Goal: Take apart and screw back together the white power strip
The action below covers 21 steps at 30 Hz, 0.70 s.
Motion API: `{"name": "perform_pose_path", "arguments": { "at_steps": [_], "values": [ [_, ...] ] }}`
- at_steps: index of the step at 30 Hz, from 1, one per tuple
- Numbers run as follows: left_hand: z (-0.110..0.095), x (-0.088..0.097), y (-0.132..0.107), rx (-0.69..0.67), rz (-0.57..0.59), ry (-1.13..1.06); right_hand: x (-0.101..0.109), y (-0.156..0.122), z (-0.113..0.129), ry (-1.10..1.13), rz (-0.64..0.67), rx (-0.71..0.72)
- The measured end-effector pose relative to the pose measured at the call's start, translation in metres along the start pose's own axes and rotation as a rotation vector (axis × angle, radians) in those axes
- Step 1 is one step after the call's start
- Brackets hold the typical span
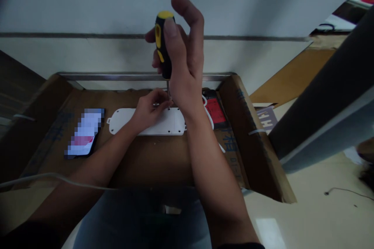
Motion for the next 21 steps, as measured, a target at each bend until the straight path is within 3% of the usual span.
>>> {"name": "perform_pose_path", "arguments": {
  "at_steps": [7,13,17,21],
  "values": [
    [0.001,-0.006,-0.001,0.036,0.099,-0.093,0.001,-0.003,0.009,-0.026,-0.068,0.026],
    [-0.003,-0.009,-0.003,0.010,0.140,-0.092,0.007,0.001,-0.008,-0.029,0.007,-0.051],
    [-0.004,-0.009,-0.003,-0.008,0.123,-0.082,0.014,0.001,-0.002,-0.197,-0.102,0.087],
    [-0.005,-0.002,-0.001,-0.026,0.029,0.068,0.008,-0.001,0.007,-0.123,-0.144,0.079]
  ]
}}
Point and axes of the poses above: each hand's wrist, its own y-axis towards the middle knuckle, its own x-axis out of the back of the hand, z = x × y, the point moved 8 cm from there along y, towards the middle knuckle, and after that the axes turned 6 degrees about x, right-handed, at the moved point
